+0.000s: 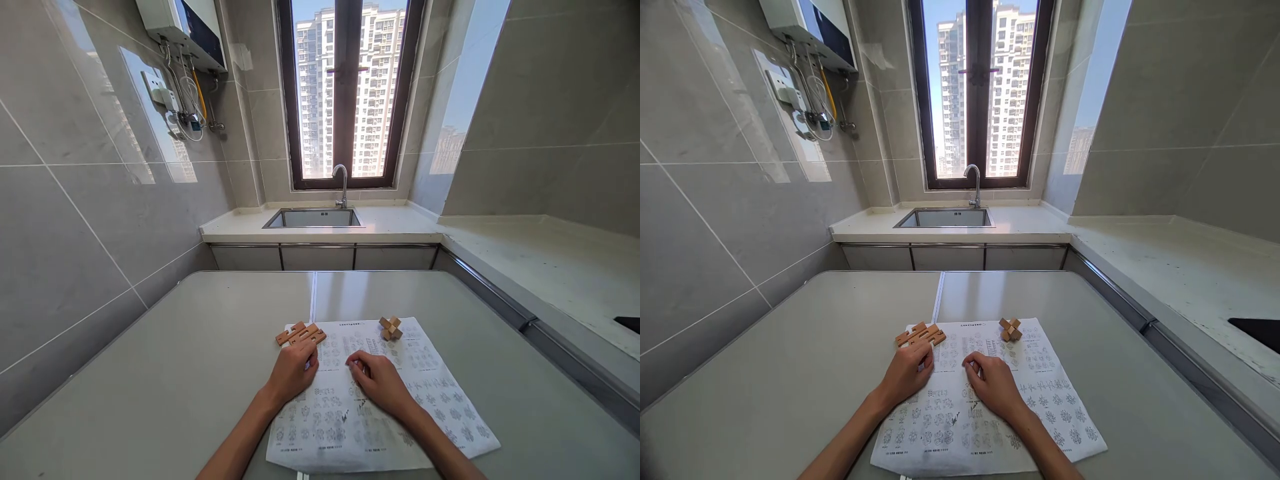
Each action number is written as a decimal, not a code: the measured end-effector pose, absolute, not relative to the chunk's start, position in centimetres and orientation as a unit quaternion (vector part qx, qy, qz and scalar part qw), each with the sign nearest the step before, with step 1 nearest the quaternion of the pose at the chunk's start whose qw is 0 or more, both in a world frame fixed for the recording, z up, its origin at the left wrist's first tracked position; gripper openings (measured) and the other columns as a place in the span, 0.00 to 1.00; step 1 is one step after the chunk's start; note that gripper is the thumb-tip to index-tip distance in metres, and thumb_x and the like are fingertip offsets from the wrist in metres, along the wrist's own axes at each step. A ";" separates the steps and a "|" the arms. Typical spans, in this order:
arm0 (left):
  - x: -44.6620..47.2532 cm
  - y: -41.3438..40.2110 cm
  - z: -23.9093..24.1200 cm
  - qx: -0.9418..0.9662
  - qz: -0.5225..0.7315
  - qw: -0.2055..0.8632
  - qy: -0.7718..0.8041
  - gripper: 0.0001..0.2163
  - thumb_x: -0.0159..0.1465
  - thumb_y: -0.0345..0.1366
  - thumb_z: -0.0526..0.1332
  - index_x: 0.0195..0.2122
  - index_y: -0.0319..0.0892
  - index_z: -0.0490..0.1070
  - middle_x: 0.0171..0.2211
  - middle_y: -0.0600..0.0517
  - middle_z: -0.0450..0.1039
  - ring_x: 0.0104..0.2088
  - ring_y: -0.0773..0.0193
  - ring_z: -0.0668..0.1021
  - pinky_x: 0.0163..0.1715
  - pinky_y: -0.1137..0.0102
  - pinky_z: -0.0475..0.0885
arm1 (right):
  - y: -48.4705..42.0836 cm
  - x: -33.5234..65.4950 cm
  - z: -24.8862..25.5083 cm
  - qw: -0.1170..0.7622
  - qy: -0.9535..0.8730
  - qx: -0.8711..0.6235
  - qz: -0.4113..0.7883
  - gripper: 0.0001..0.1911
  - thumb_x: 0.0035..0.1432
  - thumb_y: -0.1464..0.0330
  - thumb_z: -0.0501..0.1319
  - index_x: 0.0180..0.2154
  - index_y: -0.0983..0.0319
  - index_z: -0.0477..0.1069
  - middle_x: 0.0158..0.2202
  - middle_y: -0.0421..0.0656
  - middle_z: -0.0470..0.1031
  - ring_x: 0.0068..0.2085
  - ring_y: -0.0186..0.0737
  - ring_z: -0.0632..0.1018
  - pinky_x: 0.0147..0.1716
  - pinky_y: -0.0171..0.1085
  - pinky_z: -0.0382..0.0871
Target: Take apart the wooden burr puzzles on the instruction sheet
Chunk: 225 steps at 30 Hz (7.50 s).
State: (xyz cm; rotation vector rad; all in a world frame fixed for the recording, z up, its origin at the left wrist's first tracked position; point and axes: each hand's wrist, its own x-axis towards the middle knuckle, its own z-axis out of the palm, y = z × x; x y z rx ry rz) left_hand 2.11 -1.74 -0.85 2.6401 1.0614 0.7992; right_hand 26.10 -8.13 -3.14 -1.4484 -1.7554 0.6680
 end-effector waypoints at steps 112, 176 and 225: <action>4.6 -4.3 1.6 0.759 0.284 0.519 0.271 0.29 0.53 0.52 0.75 0.51 0.45 0.71 0.51 0.46 0.76 0.52 0.49 0.76 0.57 0.58 0.69 | -9.4 25.4 0.2 0.399 -0.633 -0.353 0.562 0.22 0.62 0.48 0.63 0.34 0.61 0.76 0.25 0.37 0.68 0.27 0.36 0.69 0.30 0.35 0.66; 6.2 -5.2 1.2 0.766 0.385 0.355 0.373 0.08 0.58 0.39 0.71 0.37 0.43 0.79 0.43 0.48 0.78 0.44 0.56 0.78 0.46 0.65 0.73 | -9.3 25.1 -3.7 0.482 -0.677 -0.545 0.111 0.10 0.59 0.65 0.66 0.28 0.58 0.67 0.21 0.34 0.69 0.20 0.32 0.65 0.23 0.31 0.60; 6.0 -3.9 -0.1 0.671 0.381 0.522 0.364 0.20 0.69 0.55 0.59 0.37 0.41 0.76 0.28 0.52 0.72 0.25 0.65 0.72 0.24 0.71 0.68 | -9.6 25.0 -2.3 0.492 -0.723 -0.459 0.155 0.10 0.67 0.67 0.60 0.48 0.56 0.74 0.32 0.39 0.69 0.27 0.36 0.71 0.28 0.35 0.68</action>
